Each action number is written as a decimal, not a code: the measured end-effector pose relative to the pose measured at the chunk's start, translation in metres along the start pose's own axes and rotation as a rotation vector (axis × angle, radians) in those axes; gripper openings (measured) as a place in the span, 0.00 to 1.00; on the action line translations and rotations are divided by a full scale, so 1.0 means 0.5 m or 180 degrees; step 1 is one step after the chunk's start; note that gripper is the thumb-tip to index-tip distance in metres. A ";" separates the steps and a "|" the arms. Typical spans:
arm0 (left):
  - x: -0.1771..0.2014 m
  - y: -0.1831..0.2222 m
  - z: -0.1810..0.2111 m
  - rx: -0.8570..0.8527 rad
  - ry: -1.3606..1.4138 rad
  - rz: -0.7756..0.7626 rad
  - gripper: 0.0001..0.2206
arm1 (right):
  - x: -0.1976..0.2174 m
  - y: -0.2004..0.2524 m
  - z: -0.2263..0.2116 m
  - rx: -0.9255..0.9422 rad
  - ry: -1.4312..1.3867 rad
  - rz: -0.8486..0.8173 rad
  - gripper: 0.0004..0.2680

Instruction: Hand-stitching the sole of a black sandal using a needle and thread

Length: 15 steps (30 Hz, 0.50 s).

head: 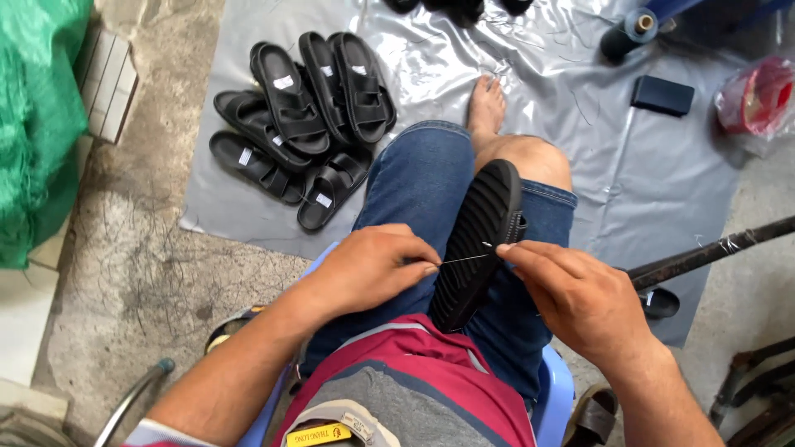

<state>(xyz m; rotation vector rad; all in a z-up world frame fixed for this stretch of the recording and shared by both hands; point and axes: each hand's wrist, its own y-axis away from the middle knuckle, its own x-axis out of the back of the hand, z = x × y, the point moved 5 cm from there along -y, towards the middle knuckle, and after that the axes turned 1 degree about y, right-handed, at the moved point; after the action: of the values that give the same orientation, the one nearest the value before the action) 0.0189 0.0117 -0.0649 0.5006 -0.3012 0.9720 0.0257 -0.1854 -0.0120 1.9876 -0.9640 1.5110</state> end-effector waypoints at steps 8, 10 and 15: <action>-0.042 -0.026 0.044 -0.0033 0.3500 0.0213 0.05 | 0.006 -0.009 0.005 -0.0330 -0.0751 0.0470 0.12; -0.050 -0.041 0.029 -0.0165 0.2963 0.0405 0.06 | 0.003 -0.007 0.008 -0.0352 -0.0767 0.0515 0.14; -0.050 -0.054 0.025 -0.0244 -0.0066 0.0731 0.16 | -0.013 0.004 0.014 -0.0253 -0.0743 0.0668 0.15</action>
<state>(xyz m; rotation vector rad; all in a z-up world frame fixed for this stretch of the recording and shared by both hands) 0.0280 -0.0252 -0.0729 0.4118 -0.4196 1.1738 0.0278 -0.1900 -0.0202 2.0918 -1.3441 1.3399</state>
